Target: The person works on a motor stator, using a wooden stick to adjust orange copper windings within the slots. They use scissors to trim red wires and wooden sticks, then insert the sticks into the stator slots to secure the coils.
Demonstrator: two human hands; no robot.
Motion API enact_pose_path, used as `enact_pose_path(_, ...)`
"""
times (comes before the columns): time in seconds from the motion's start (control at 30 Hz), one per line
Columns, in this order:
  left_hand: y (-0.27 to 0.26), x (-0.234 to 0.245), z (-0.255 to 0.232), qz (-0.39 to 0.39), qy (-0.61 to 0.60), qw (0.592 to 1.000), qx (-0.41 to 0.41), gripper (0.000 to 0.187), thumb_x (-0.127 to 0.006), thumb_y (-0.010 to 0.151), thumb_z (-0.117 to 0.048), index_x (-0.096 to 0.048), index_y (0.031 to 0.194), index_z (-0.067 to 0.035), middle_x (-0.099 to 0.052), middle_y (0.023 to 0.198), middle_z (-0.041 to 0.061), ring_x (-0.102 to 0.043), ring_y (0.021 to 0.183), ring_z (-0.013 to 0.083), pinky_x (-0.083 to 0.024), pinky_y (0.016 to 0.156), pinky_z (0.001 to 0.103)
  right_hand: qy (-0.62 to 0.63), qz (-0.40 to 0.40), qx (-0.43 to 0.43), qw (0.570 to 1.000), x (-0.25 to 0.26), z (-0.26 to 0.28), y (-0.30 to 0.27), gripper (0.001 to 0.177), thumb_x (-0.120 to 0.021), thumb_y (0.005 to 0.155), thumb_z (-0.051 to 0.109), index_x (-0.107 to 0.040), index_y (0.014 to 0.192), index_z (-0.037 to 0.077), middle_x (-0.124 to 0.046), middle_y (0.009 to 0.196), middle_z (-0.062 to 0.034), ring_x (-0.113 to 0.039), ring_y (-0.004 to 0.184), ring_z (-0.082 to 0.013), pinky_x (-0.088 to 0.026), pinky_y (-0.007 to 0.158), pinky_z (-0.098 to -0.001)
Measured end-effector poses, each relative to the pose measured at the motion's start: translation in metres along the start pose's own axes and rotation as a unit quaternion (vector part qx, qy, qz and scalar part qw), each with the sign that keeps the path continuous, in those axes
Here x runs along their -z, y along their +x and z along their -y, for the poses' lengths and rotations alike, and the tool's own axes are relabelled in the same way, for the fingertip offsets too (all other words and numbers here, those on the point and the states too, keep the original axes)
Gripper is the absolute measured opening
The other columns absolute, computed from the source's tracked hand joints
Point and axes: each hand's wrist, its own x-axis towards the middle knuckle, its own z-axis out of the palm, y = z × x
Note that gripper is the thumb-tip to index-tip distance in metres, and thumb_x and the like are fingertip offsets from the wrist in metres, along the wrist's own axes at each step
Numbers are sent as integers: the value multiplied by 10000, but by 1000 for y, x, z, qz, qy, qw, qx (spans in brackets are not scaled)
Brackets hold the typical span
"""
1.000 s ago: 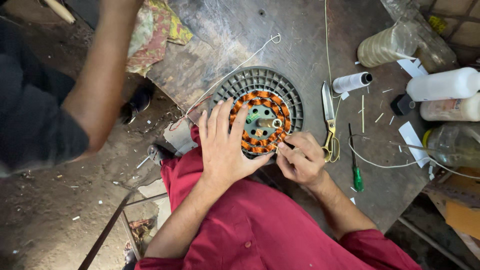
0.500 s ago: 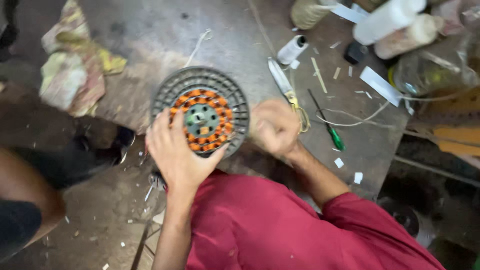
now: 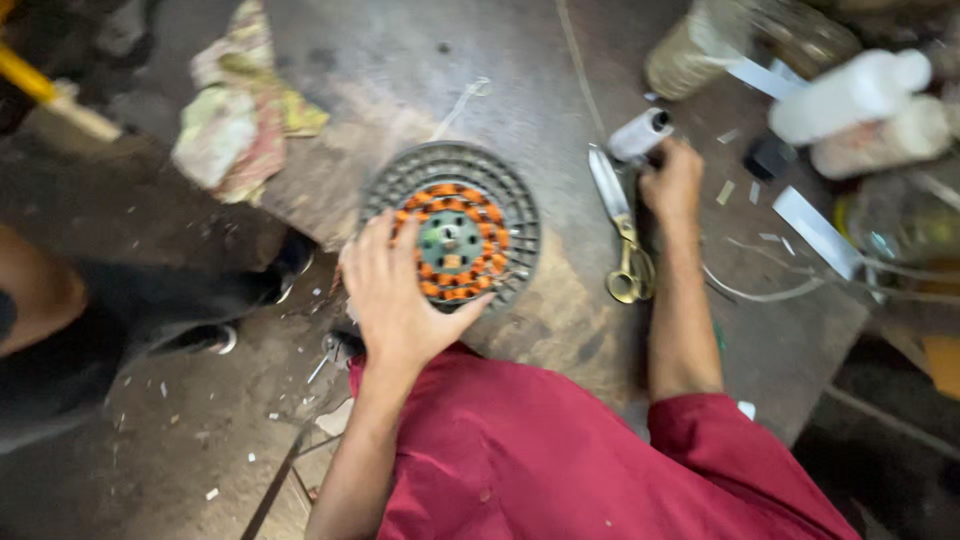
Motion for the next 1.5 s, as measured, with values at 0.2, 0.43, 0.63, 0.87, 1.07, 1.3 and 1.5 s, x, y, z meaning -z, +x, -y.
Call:
enact_pose_path(0.2, -4, 1, 1, -16, -27, 999, 5, 1078, -908, 602, -582, -471, 1433, -51, -462, 1472, 240, -414, 1397, 416, -235, 1190, 612, -39, 65, -94, 993, 4, 6, 13, 212, -793, 749, 26, -753, 957, 24, -747, 918, -189, -722, 859, -355, -548, 767, -458)
enact_pose_path(0.43, -5, 3, 2, -21, -47, 999, 7, 1100, -908, 605, -592, -460, 1456, -60, -453, 1482, 238, -405, 1411, 411, -230, 1203, 603, 5, 115, -150, 982, -1, -16, 17, 294, -849, 720, 79, -728, 986, 43, -750, 838, -127, -716, 767, -225, -542, 717, -381)
enact_pose_path(0.63, -6, 2, 3, -20, -48, 999, 8, 1106, -902, 614, -615, -457, 1462, -64, -450, 1489, 236, -402, 1416, 406, -221, 1208, 603, -29, 89, -147, 985, 7, -19, 9, 149, -887, 760, 122, -797, 864, 63, -747, 818, -117, -696, 736, -200, -540, 723, -367)
enact_pose_path(0.87, -6, 1, 5, -15, -51, 998, 13, 1117, -902, 603, -613, -452, 1471, -72, -446, 1498, 241, -403, 1414, 407, -216, 1209, 601, 260, 6, -162, 952, 59, 8, -38, 109, -790, 938, -25, -715, 1016, -13, -695, 907, -57, -617, 790, -90, -477, 710, -251)
enact_pose_path(1.07, -6, 2, 5, -8, -69, 997, 16, 1102, -920, 624, -590, -445, 1474, -76, -443, 1501, 229, -389, 1433, 407, -209, 1221, 605, 415, 73, -116, 900, 99, 136, -48, 232, -738, 916, -100, -754, 1130, -12, -736, 1008, -63, -671, 879, -95, -523, 810, -227)
enact_pose_path(1.3, -9, -3, 9, -39, -130, 990, 36, 1063, -958, 596, -506, -472, 1446, -91, -444, 1508, 186, -378, 1456, 390, -232, 1240, 587, 454, 226, 42, 861, 85, 233, -18, 194, -775, 906, -107, -736, 1087, -50, -723, 1124, -93, -699, 981, -143, -574, 869, -284)
enact_pose_path(1.5, -11, -7, 10, -52, -135, 989, 40, 1044, -973, 604, -521, -481, 1404, -65, -455, 1467, 178, -395, 1428, 377, -210, 1236, 596, 378, 362, 173, 834, 92, 269, 1, 215, -796, 834, -51, -741, 1040, -33, -691, 1108, -99, -666, 982, -136, -538, 843, -271)
